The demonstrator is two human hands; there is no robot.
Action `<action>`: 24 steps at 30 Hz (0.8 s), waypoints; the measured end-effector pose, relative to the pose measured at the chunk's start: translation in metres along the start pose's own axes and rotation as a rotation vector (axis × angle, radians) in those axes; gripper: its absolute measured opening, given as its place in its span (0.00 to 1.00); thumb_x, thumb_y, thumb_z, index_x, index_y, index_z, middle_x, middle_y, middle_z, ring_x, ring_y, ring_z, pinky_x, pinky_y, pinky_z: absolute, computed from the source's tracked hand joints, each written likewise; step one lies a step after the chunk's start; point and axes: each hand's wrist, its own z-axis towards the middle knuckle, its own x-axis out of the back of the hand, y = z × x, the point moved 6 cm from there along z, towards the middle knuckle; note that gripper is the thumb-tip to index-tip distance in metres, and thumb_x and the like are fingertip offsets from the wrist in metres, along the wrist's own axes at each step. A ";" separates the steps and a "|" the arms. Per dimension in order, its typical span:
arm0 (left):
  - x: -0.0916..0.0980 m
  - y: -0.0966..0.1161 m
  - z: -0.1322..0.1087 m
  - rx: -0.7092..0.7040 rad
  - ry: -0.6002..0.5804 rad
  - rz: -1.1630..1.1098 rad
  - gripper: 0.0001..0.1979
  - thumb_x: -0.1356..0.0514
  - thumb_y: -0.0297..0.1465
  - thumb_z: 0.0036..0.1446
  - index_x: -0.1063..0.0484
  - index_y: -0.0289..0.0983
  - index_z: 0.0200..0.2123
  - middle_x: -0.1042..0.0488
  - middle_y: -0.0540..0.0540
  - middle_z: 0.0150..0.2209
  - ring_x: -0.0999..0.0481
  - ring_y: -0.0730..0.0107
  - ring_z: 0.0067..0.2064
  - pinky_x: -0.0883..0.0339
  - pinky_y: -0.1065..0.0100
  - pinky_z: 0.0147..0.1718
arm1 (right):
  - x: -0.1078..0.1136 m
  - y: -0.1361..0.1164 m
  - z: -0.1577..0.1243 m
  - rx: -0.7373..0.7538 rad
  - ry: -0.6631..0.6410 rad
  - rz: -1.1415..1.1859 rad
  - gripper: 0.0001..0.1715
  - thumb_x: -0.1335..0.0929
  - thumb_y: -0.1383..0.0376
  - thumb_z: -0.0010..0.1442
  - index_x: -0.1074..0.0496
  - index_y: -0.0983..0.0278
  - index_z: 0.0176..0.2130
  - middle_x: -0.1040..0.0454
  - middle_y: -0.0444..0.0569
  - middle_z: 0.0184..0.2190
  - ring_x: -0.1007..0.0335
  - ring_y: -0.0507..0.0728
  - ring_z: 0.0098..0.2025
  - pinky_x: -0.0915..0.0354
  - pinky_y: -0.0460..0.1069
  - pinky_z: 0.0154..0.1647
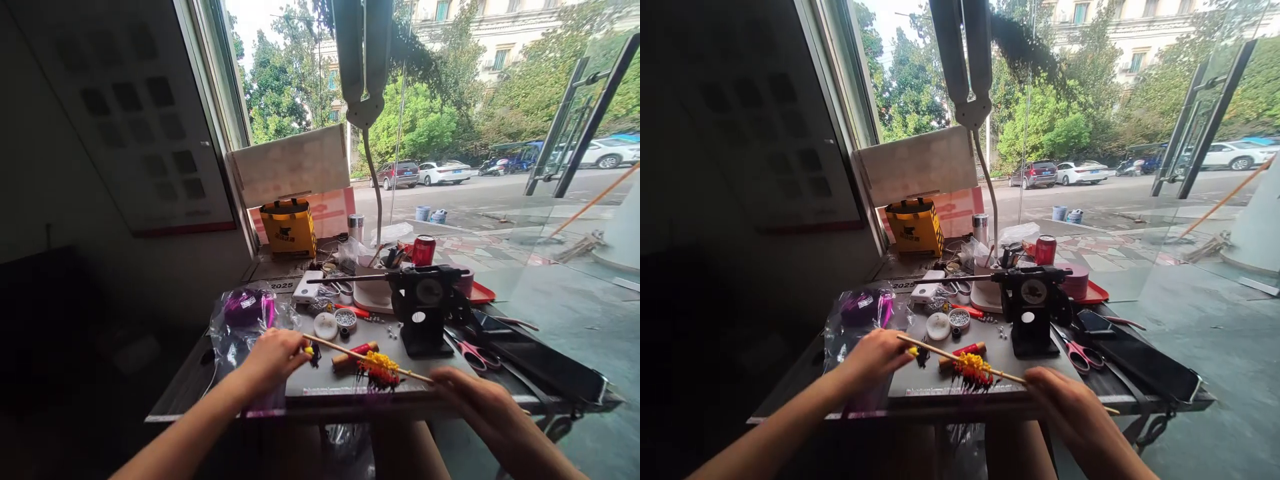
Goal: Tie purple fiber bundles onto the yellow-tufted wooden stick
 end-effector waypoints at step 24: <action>0.023 0.011 -0.025 -0.056 0.078 0.066 0.17 0.58 0.36 0.62 0.35 0.40 0.27 0.31 0.52 0.25 0.30 0.69 0.27 0.46 0.71 0.25 | -0.009 -0.059 0.040 0.255 0.134 -0.411 0.10 0.43 0.70 0.63 0.35 0.62 0.35 0.32 0.43 0.27 0.37 0.53 0.27 0.43 0.47 0.28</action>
